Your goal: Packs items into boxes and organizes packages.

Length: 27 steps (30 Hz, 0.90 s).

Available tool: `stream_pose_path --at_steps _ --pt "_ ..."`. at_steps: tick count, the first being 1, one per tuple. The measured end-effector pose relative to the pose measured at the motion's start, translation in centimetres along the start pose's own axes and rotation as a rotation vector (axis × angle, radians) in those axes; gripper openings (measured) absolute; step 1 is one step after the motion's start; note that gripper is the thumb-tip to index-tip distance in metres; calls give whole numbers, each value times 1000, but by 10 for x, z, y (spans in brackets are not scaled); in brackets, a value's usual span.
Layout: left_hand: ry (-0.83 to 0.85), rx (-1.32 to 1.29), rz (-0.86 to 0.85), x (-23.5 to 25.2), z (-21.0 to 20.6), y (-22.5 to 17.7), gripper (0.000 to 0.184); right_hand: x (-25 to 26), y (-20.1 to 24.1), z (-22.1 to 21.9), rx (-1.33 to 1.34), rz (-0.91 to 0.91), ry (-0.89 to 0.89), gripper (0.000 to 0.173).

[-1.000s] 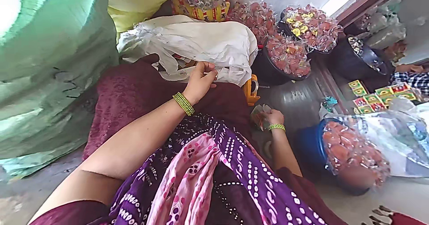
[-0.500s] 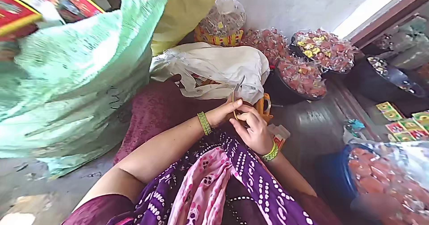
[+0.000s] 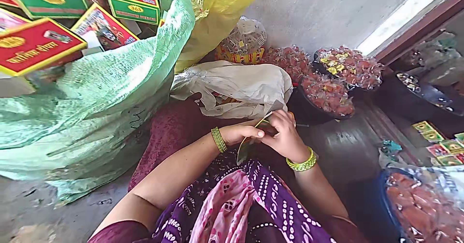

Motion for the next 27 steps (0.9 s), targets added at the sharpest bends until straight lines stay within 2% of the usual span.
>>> stream_pose_path --at_steps 3,5,6,8,11,12,14,16,18,22,27 --pt "-138 88 135 -3 16 10 74 0 -6 -3 -85 8 193 57" --pt "-296 123 168 -6 26 2 59 -2 -12 5 -89 -4 217 53" --pt "-367 139 160 -7 31 -2 48 -4 -15 11 -71 -20 164 47" --pt "-454 158 115 -10 39 -12 40 -10 -19 26 -11 -48 -50 39" --pt "-558 150 16 -17 50 -21 37 -20 -26 22 288 -21 -264 78" --pt "-578 141 -28 -19 50 -23 35 -22 -29 14 467 -12 -283 81" --pt "-649 146 -111 -21 51 -26 45 -25 -28 -1 749 -22 -303 78" --pt "-704 219 -165 -20 56 -28 68 -28 -27 -6 760 -48 -383 81" --pt "-718 358 -181 -20 57 -25 77 -31 -28 -8 649 -61 -449 89" --pt "-628 589 -171 -13 41 -27 62 -27 -25 -9 470 -44 -449 93" --pt "-565 524 -292 -12 30 -31 64 -25 -27 -6 425 48 -391 83"
Point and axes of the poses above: each hand's wrist, its own x-axis towards the middle knuckle, its own z-axis out of the back of the hand, y = z × x, the point moved 9 cm from there along x, towards the middle knuckle, and after that the axes turned 11 degrees about y, right-handed, at the moved point
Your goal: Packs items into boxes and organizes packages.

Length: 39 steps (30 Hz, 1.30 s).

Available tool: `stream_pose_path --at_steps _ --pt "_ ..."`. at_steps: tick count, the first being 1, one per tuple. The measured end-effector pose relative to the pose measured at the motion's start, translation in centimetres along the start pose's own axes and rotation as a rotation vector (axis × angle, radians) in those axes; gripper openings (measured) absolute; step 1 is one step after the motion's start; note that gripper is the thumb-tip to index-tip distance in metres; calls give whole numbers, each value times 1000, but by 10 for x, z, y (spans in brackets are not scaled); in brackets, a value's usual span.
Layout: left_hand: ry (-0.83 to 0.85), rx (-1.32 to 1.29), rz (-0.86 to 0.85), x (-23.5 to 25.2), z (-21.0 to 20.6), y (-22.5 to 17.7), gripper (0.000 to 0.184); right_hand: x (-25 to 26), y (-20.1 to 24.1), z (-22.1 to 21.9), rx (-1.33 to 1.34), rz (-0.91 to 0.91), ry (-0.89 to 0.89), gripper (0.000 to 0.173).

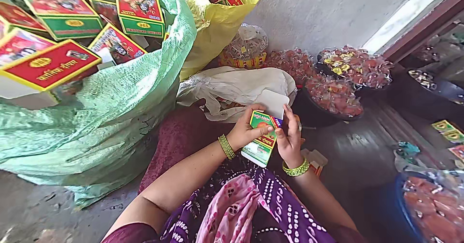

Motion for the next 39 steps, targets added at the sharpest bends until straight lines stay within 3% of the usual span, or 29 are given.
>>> stream_pose_path --at_steps 4,6,9,11,15,17,22,27,31,34,39 --pt "79 52 -64 -1 -5 -6 63 3 -2 3 38 8 47 62" --pt "140 136 -88 -1 -10 -8 61 1 -5 3 22 -32 48 61" --pt "159 159 -51 0 -13 -5 55 0 -10 9 -54 -79 -3 59" --pt "146 117 22 1 -11 0 55 2 -8 17 -6 -54 -32 49" --pt "43 66 147 2 0 9 83 9 -8 24 327 -75 -3 55" --pt "24 66 155 1 1 10 95 11 -6 23 360 -112 29 45" --pt "70 132 184 0 -2 13 103 15 12 23 -78 -24 144 23" --pt "141 192 165 1 -7 10 107 16 15 31 -28 -3 137 15" --pt "156 253 171 0 -7 10 106 15 20 25 -82 -8 241 15" --pt "109 200 157 0 -5 12 102 12 24 18 -164 -10 283 25" --pt "23 22 158 -1 0 16 82 -9 38 6 -462 118 114 25"
Point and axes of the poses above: each hand's wrist, its own x-axis towards the middle knuckle, its own z-axis out of the back of the hand, y = z × x, the point moved 9 cm from there along x, towards the middle knuckle, and after that the axes turned 11 degrees about y, right-handed, at the moved point
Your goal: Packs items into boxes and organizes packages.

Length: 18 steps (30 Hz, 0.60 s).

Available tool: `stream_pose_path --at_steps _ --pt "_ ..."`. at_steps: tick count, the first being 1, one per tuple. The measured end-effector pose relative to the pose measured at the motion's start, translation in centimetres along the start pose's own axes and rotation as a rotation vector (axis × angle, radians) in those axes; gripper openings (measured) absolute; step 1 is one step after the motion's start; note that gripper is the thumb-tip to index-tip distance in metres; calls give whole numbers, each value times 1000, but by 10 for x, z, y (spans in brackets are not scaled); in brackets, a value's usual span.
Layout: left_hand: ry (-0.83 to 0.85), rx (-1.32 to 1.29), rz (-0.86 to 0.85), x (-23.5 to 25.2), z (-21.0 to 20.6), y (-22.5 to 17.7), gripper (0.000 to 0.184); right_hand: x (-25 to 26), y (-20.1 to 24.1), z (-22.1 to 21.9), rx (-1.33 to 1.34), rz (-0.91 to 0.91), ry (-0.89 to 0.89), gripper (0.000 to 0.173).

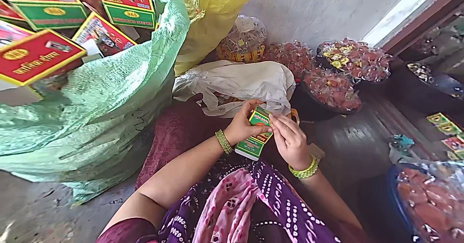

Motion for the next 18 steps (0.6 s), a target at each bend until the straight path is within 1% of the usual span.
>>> stream_pose_path --at_steps 1,2,3,4,5,6,8,9,10,12,13,14,16,18 --pt "8 -7 -7 0 0 1 73 -4 -2 -1 36 -4 -18 24" --pt "26 6 -25 1 -2 1 63 -7 -9 -1 133 -22 -19 25" --pt "50 26 -48 2 -4 1 54 -10 -20 0 267 -54 -7 29" --pt "67 56 -55 2 -5 1 48 -13 -36 3 389 -113 6 36" --pt "74 97 -47 3 -6 0 43 -19 -57 8 463 -206 -1 43" --pt "68 131 -29 3 -4 1 39 -27 -84 13 496 -333 -38 47" --pt "38 188 28 2 1 2 32 -60 -155 23 435 -678 -111 44" --pt "21 207 64 2 4 4 30 -82 -191 25 350 -866 -80 41" --pt "-3 221 81 1 7 6 28 -104 -223 24 257 -1034 11 40" --pt "-38 234 100 1 12 7 26 -145 -276 12 116 -1269 283 42" --pt "-55 241 108 1 14 8 26 -164 -297 3 91 -1337 389 45" --pt "-61 247 116 1 14 9 26 -180 -313 -7 87 -1382 456 47" --pt "-62 251 133 2 14 13 25 -205 -336 -25 118 -1444 508 49" --pt "-65 256 133 3 13 16 24 -214 -349 -37 155 -1474 525 50"
Point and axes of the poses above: each hand's wrist, its own x-axis towards the middle knuckle, its own z-axis out of the back of the hand, y = z × x, the point moved 9 cm from there along x, towards the middle knuckle, and after that the axes turned 11 degrees about y, right-handed, at the moved point
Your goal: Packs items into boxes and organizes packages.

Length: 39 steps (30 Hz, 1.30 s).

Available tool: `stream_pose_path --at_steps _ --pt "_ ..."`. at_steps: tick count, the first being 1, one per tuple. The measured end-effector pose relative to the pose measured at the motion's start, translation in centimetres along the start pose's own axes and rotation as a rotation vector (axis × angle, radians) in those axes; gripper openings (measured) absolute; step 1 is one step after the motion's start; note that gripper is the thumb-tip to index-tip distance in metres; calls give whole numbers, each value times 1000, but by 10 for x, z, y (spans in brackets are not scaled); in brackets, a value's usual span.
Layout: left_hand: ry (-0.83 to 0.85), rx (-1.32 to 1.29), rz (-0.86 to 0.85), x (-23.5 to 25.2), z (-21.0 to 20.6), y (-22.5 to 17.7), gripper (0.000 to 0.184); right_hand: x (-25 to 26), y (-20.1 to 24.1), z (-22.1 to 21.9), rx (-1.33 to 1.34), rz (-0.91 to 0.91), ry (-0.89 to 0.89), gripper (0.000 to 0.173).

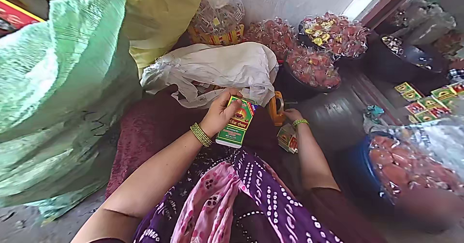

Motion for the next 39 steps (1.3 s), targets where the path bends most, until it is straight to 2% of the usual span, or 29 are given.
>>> stream_pose_path --at_steps 4,8,14,18,20,23,26,28,30,32,35,37,39 --pt "0 -4 17 1 -1 5 24 16 0 -1 51 -22 -12 46" --pt "-9 1 37 0 1 6 25 -4 5 9 78 -70 -50 42" --pt "-14 -11 17 -1 2 3 26 -37 -19 6 117 -157 -48 58" --pt "-5 -13 -2 0 1 2 25 -31 -34 -14 220 -74 5 47" --pt "-4 -4 3 0 1 3 25 -21 -38 -19 279 -11 -28 42" --pt "-1 2 14 0 1 3 26 -23 -30 -17 151 49 -105 36" --pt "-1 8 19 0 0 2 26 -40 -21 -16 -239 -84 -126 35" --pt "-3 16 4 1 0 1 26 -41 -23 -20 -285 -114 -115 36" --pt "-13 34 -2 3 2 2 26 -42 -9 -20 -80 35 -118 35" --pt "-20 62 -7 3 2 4 26 -56 22 -23 272 289 -124 32" --pt "-17 144 -46 5 1 5 23 -124 101 -32 789 586 0 28" --pt "-25 176 -65 7 0 5 24 -174 153 -40 971 771 134 25" --pt "-34 205 -71 8 0 5 27 -210 193 -53 1009 885 264 28"
Point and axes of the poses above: each hand's wrist, its own x-axis towards the middle knuckle, its own z-axis out of the back of the hand, y = z × x, the point moved 9 cm from there along x, towards the middle knuckle, and after that the axes turned 11 degrees about y, right-handed, at the moved point
